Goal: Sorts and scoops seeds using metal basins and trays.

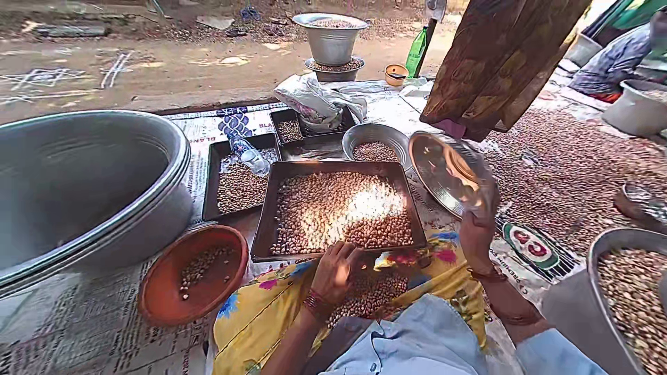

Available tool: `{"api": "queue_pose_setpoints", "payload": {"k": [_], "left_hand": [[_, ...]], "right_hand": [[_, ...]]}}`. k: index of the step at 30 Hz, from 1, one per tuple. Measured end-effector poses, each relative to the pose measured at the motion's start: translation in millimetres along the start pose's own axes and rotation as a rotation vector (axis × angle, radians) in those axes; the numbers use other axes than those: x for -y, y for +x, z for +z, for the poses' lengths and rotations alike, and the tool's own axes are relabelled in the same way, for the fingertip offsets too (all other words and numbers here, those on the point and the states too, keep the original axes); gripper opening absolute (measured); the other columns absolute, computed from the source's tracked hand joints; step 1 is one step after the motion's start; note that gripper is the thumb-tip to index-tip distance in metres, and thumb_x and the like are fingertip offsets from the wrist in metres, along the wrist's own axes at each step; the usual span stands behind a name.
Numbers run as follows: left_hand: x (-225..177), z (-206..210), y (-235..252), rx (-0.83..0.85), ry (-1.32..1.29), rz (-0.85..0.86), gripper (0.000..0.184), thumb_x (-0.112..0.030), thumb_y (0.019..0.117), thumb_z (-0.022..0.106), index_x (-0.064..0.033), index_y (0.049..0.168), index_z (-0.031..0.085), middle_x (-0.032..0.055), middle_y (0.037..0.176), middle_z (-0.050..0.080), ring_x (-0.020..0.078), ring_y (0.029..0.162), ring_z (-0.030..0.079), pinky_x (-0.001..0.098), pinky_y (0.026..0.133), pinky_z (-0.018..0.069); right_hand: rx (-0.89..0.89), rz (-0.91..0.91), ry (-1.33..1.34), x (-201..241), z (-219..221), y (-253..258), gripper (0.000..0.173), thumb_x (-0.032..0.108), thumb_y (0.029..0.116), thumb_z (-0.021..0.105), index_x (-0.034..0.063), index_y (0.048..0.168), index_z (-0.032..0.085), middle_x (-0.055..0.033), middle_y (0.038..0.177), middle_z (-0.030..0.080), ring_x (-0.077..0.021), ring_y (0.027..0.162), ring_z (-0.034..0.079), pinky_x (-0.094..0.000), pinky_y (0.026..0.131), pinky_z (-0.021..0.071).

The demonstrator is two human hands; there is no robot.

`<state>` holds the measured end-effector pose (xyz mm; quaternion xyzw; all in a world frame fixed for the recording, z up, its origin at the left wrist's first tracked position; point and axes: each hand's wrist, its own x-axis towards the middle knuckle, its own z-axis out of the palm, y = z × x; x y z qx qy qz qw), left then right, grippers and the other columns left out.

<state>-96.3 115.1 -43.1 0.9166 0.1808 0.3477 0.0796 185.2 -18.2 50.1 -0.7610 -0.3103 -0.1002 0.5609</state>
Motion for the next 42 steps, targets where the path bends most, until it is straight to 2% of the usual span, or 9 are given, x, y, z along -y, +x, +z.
{"api": "queue_pose_setpoints", "payload": {"k": [5,10,14,20,24,27,31,35,42], "left_hand": [[20,3,3,0.048,0.208,-0.019,0.013,-0.011,0.0886,0.066,-0.0122,0.098,0.076,0.0097,0.092,0.074,0.0294,0.083,0.073,0.0425,0.067,0.0603],[13,0,20,0.133,0.135,0.193,0.014,-0.002,0.0883,0.062,-0.004,0.092,0.075,0.0113,0.086,0.074,0.0295,0.077,0.074,0.0412,0.064,0.0602],[-20,13,8,0.157,-0.012,0.236,0.012,-0.005,0.0849,0.059,-0.004,0.087,0.07,0.0104,0.078,0.068,0.0273,0.069,0.071,0.039,0.059,0.0589],[-58,-15,-28,0.735,-0.308,0.112,0.016,0.0,0.0986,0.057,0.0044,0.107,0.07,0.0216,0.101,0.073,0.0397,0.092,0.074,0.0527,0.072,0.0602],[-40,-35,-26,0.871,-0.49,0.061,0.02,-0.009,0.1016,0.058,-0.0041,0.108,0.076,0.0168,0.109,0.074,0.0355,0.099,0.073,0.0564,0.078,0.0589],[-15,-30,-4,0.523,-0.504,0.021,0.018,-0.018,0.0971,0.065,-0.0078,0.1,0.079,0.0112,0.102,0.076,0.0271,0.098,0.072,0.0456,0.088,0.058],[-29,13,51,0.536,-0.244,-0.223,0.04,-0.029,0.0914,0.07,-0.0134,0.128,0.07,0.0175,0.137,0.062,0.0378,0.135,0.052,0.0584,0.113,0.0369],[-74,42,61,0.822,-0.082,-0.122,0.047,-0.037,0.1005,0.058,-0.0069,0.137,0.061,0.0212,0.146,0.053,0.0446,0.142,0.042,0.0706,0.113,0.0279],[-18,-4,-42,0.341,0.111,0.004,0.037,-0.022,0.0934,0.062,-0.0196,0.129,0.07,0.0088,0.151,0.057,0.0392,0.141,0.05,0.0726,0.112,0.0324]], "right_hand": [[-0.226,0.785,0.484,-77,-60,0,0.062,0.001,0.1004,0.046,0.0101,0.157,0.024,-0.0216,0.134,0.051,-0.0272,0.095,0.067,-0.0417,0.069,0.0601],[-0.313,1.187,0.858,-115,-95,-17,0.028,0.026,0.1089,0.034,0.0074,0.128,0.045,-0.0112,0.106,0.06,-0.017,0.088,0.066,-0.0296,0.073,0.0567],[-0.389,1.24,1.009,-128,-77,-30,0.04,0.039,0.1113,0.035,0.01,0.137,0.043,-0.0118,0.116,0.066,-0.0174,0.095,0.072,-0.0291,0.075,0.0615],[0.271,0.925,0.68,-87,-61,-31,0.04,0.022,0.1125,0.025,0.0071,0.144,0.044,-0.0086,0.116,0.073,-0.0167,0.092,0.075,-0.0323,0.076,0.0614],[0.743,0.416,0.302,-73,-30,-38,0.036,0.006,0.1005,0.05,-0.0014,0.135,0.059,-0.0092,0.124,0.069,-0.0097,0.103,0.068,-0.0249,0.083,0.0564],[0.657,0.085,0.101,-57,-6,-40,0.034,0.008,0.0976,0.057,0.0014,0.129,0.067,-0.017,0.132,0.066,-0.0201,0.118,0.066,-0.0342,0.096,0.0558],[0.702,-0.143,0.031,-41,36,-25,0.03,0.009,0.0988,0.056,0.0044,0.124,0.071,-0.0174,0.128,0.069,-0.0276,0.118,0.066,-0.043,0.1,0.0543],[0.914,-0.101,-0.22,-32,85,-2,0.035,0.013,0.1011,0.06,-0.0054,0.13,0.064,-0.0266,0.135,0.061,-0.04,0.129,0.058,-0.0554,0.11,0.0434],[0.94,-0.432,-0.429,-21,148,-53,0.047,0.016,0.093,0.061,0.0034,0.138,0.063,-0.0286,0.141,0.056,-0.0497,0.134,0.049,-0.0664,0.11,0.0348]]}}
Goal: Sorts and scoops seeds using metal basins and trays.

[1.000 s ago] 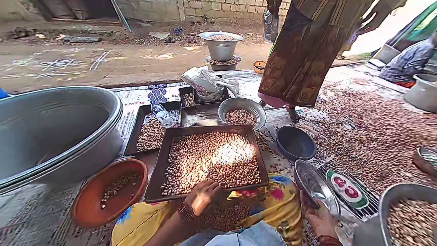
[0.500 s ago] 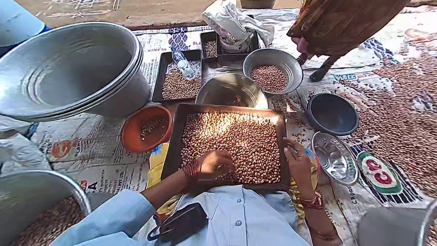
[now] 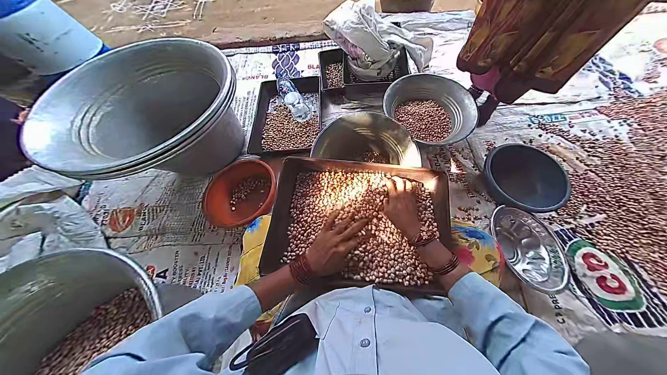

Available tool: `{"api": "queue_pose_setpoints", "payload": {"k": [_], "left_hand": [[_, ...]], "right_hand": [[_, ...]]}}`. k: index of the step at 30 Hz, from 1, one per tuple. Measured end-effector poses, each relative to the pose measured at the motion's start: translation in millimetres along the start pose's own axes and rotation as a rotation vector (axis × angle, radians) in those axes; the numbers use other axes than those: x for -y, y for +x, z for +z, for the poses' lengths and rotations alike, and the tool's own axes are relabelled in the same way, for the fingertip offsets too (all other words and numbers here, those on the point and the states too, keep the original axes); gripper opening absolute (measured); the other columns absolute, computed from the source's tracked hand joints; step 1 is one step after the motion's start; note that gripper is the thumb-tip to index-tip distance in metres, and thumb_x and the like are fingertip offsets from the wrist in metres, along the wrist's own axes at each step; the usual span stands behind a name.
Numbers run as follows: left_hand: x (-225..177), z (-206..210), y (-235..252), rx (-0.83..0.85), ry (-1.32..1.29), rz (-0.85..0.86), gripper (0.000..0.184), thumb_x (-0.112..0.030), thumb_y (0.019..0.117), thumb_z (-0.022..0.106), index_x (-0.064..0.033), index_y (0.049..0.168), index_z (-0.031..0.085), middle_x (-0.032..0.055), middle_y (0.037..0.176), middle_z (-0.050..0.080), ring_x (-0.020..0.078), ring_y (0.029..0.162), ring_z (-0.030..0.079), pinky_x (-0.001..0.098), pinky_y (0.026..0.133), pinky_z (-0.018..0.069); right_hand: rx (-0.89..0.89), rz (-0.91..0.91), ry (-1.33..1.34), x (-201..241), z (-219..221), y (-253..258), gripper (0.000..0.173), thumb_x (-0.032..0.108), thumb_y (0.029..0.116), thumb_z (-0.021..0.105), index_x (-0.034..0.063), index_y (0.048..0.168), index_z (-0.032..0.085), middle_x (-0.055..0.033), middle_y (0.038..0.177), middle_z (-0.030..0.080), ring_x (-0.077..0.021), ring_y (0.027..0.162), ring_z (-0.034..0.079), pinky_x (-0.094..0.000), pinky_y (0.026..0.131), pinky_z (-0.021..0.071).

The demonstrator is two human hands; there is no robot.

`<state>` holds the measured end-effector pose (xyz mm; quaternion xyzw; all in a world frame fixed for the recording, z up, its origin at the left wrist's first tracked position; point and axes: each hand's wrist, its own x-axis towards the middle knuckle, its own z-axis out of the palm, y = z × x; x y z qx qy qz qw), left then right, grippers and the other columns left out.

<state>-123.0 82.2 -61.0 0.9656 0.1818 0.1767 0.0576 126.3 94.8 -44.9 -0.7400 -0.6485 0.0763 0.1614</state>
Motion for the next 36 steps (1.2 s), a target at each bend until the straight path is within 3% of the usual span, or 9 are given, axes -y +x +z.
{"api": "queue_pose_setpoints", "payload": {"k": [4,10,13,16,22,24,29,32,36], "left_hand": [[65,-15,-15,0.045,0.081,-0.232,0.029,-0.009,0.0864,0.066,-0.0067,0.113,0.075,0.0227,0.155,0.048,0.0518,0.142,0.043,0.08,0.11,0.025],[58,-24,96,0.331,-0.131,-0.857,0.048,-0.013,0.0994,0.061,-0.002,0.146,0.056,0.0295,0.161,0.034,0.0502,0.152,0.023,0.065,0.121,0.02],[18,-23,140,0.494,-0.367,-0.674,0.058,-0.036,0.0967,0.066,0.001,0.141,0.058,0.0267,0.154,0.047,0.0456,0.146,0.038,0.0608,0.119,0.0275],[-21,5,143,0.471,-0.363,-0.417,0.065,-0.052,0.099,0.058,-0.0072,0.146,0.057,0.019,0.163,0.037,0.0452,0.154,0.024,0.073,0.117,0.0211],[-34,2,38,0.247,-0.237,-0.042,0.046,-0.04,0.0867,0.074,-0.0192,0.128,0.071,0.0088,0.154,0.053,0.0394,0.148,0.041,0.0727,0.115,0.028],[-3,-6,1,0.148,-0.145,-0.048,0.037,-0.029,0.0771,0.079,-0.0145,0.11,0.076,0.0111,0.152,0.055,0.0414,0.147,0.041,0.0772,0.112,0.0268],[78,-15,-4,0.095,0.162,-0.283,0.035,-0.022,0.0847,0.068,-0.0055,0.114,0.074,0.0221,0.157,0.046,0.0508,0.147,0.037,0.0786,0.113,0.0213],[67,-6,67,0.252,0.029,-0.596,0.047,-0.026,0.0874,0.073,-0.0103,0.132,0.07,0.0205,0.16,0.04,0.0506,0.152,0.024,0.0753,0.115,0.0153],[9,22,136,0.224,-0.266,-0.542,0.049,-0.033,0.0964,0.062,-0.0063,0.137,0.066,0.025,0.15,0.053,0.0476,0.145,0.04,0.0677,0.117,0.0259]], "right_hand": [[0.343,-0.121,-0.06,61,4,-33,0.075,0.029,0.093,0.059,0.008,0.161,0.035,-0.0289,0.168,0.018,-0.0528,0.154,0.015,-0.0739,0.118,0.0142],[0.557,-0.338,0.109,57,-35,-101,0.037,0.024,0.1059,0.05,0.0272,0.139,0.065,-0.0157,0.158,0.047,-0.0451,0.147,0.039,-0.0711,0.113,0.0309],[0.173,-0.186,0.276,15,-64,-112,0.032,0.017,0.1002,0.056,0.0153,0.127,0.074,-0.0177,0.142,0.062,-0.0392,0.116,0.068,-0.0558,0.089,0.0575],[-0.143,0.088,0.197,-37,-78,-108,0.043,0.017,0.0987,0.058,0.009,0.141,0.062,-0.0238,0.147,0.054,-0.0445,0.127,0.06,-0.0588,0.098,0.0524],[0.086,0.469,0.947,-91,-60,-106,0.068,0.018,0.1038,0.049,0.0097,0.163,0.016,-0.016,0.155,0.044,-0.0098,0.127,0.057,-0.0261,0.102,0.0509],[0.105,0.453,1.106,-93,-51,-104,0.068,0.017,0.1043,0.047,0.0048,0.163,0.015,-0.0148,0.16,0.037,-0.0035,0.134,0.05,-0.0182,0.107,0.0442],[0.089,0.476,1.054,-91,-40,-95,0.069,0.018,0.1015,0.053,-0.0023,0.159,0.023,-0.0188,0.154,0.045,-0.0035,0.13,0.052,-0.0176,0.106,0.0423],[0.029,0.478,1.142,-94,-39,-92,0.045,0.009,0.1032,0.051,-0.0056,0.144,0.039,-0.0057,0.118,0.06,0.0059,0.098,0.06,-0.0118,0.087,0.05],[-0.036,0.514,1.244,-89,-53,-102,0.025,0.005,0.1029,0.047,0.0007,0.128,0.051,0.0083,0.092,0.062,0.0094,0.078,0.061,-0.0094,0.074,0.0515]]}}
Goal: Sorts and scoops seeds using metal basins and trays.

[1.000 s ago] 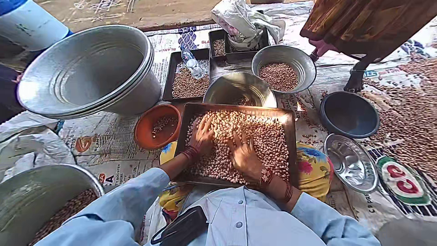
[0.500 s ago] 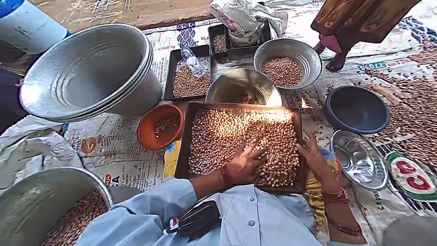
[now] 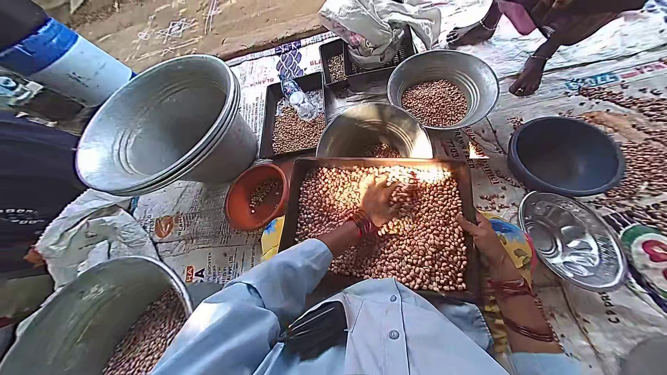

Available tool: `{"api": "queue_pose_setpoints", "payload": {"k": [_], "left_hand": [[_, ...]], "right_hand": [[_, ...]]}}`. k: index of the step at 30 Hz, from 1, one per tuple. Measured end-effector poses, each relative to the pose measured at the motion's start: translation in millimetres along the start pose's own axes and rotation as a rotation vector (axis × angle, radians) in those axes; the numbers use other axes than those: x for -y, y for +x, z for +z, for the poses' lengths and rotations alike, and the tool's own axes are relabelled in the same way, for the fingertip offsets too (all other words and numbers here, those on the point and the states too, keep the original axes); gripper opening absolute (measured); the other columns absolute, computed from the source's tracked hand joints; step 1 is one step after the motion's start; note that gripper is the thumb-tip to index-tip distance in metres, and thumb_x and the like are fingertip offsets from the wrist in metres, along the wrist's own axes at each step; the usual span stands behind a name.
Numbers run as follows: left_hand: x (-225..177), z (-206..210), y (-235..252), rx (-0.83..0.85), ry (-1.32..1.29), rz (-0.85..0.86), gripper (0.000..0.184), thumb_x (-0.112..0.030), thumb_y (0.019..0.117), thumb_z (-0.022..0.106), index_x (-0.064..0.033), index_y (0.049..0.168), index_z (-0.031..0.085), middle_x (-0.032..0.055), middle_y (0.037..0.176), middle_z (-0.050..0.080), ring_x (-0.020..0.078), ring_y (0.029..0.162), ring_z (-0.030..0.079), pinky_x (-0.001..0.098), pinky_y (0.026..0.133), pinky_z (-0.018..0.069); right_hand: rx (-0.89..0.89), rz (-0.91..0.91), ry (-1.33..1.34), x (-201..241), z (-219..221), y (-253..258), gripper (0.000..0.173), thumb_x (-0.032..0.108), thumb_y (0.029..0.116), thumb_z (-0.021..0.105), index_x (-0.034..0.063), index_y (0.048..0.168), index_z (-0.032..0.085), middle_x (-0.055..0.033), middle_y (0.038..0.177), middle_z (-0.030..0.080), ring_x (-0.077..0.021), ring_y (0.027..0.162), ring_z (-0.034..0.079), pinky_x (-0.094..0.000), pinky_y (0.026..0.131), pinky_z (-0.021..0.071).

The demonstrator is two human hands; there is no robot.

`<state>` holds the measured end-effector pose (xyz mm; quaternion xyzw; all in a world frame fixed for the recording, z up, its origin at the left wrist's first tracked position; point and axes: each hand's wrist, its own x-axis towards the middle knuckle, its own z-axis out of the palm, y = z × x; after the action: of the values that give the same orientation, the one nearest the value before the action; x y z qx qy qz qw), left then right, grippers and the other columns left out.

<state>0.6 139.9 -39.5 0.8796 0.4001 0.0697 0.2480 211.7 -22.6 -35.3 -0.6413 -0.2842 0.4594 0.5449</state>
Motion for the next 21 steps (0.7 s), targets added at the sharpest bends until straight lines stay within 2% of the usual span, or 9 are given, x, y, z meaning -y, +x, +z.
{"api": "queue_pose_setpoints", "payload": {"k": [3,6,7,10,13,16,18,20,21], "left_hand": [[-36,7,-32,0.205,-0.063,0.17,0.055,-0.042,0.1005,0.057,-0.0098,0.146,0.059,0.0154,0.164,0.037,0.0457,0.154,0.023,0.077,0.114,0.0172],[-11,7,-90,0.154,0.058,0.339,0.046,-0.04,0.0963,0.061,-0.0207,0.138,0.067,0.0072,0.159,0.047,0.0386,0.151,0.033,0.072,0.114,0.0253],[11,5,-107,0.072,0.122,0.38,0.039,-0.038,0.0929,0.065,-0.0212,0.127,0.073,0.007,0.155,0.052,0.0386,0.149,0.038,0.0728,0.114,0.0279],[76,-18,-132,-0.04,0.248,0.344,0.025,-0.023,0.0791,0.075,-0.0082,0.099,0.076,0.0177,0.156,0.049,0.051,0.146,0.039,0.0839,0.108,0.021],[105,-35,-106,-0.064,0.372,0.125,0.034,-0.019,0.0848,0.071,-0.003,0.114,0.074,0.029,0.156,0.044,0.0581,0.146,0.032,0.0849,0.109,0.0175],[71,-36,-45,0.079,0.292,-0.165,0.051,-0.03,0.087,0.077,-0.0084,0.133,0.069,0.0252,0.165,0.031,0.0521,0.154,0.013,0.0782,0.116,0.0107],[41,-18,-21,0.077,0.133,-0.142,0.054,-0.031,0.0893,0.073,-0.0079,0.137,0.065,0.0239,0.16,0.039,0.0466,0.153,0.024,0.0686,0.118,0.0215],[15,11,-18,-0.071,-0.123,0.062,0.053,-0.028,0.0891,0.072,-0.0019,0.134,0.066,0.0263,0.15,0.051,0.0438,0.145,0.041,0.057,0.12,0.0289],[2,21,-21,-0.111,-0.175,0.14,0.054,-0.031,0.0891,0.072,-0.0036,0.135,0.067,0.0258,0.152,0.051,0.0451,0.146,0.04,0.0587,0.119,0.0308]], "right_hand": [[-0.053,0.008,-0.047,-2,-4,-10,0.029,0.013,0.1101,0.036,-0.0018,0.132,0.048,0.0085,0.096,0.058,0.0133,0.083,0.058,-0.0071,0.078,0.0491],[-0.045,-0.042,-0.125,-11,-11,-6,0.043,0.025,0.1115,0.029,-0.0051,0.138,0.045,0.0052,0.109,0.061,0.0156,0.099,0.057,-0.0067,0.09,0.0479],[-0.047,-0.046,-0.156,-11,-12,-5,0.047,0.027,0.1116,0.029,-0.0067,0.139,0.045,0.0031,0.112,0.061,0.0158,0.101,0.056,-0.0065,0.092,0.0467],[-0.043,-0.047,-0.191,-10,-10,1,0.05,0.029,0.1117,0.03,-0.0088,0.139,0.046,-0.0012,0.116,0.06,0.014,0.102,0.055,-0.0077,0.093,0.0452],[-0.012,-0.058,-0.111,-13,-10,5,0.047,0.026,0.1112,0.031,-0.007,0.142,0.042,0.002,0.119,0.061,0.0148,0.104,0.057,-0.0068,0.095,0.0463],[-0.043,-0.056,-0.016,-10,-5,5,0.039,0.021,0.1105,0.031,-0.003,0.139,0.043,0.0071,0.112,0.063,0.0146,0.099,0.06,-0.0067,0.09,0.0495],[-0.078,-0.06,-0.02,-11,-5,2,0.04,0.021,0.1108,0.03,-0.0036,0.141,0.042,0.0073,0.113,0.062,0.0153,0.099,0.059,-0.0063,0.09,0.049],[-0.073,-0.075,-0.062,-11,-5,-2,0.042,0.025,0.1122,0.028,-0.0017,0.143,0.04,0.0085,0.117,0.062,0.0153,0.104,0.058,-0.0079,0.094,0.0488],[-0.044,-0.102,-0.102,-16,-9,-1,0.043,0.027,0.112,0.027,-0.0013,0.142,0.04,0.0088,0.12,0.062,0.0145,0.108,0.057,-0.0094,0.097,0.0479]]}}
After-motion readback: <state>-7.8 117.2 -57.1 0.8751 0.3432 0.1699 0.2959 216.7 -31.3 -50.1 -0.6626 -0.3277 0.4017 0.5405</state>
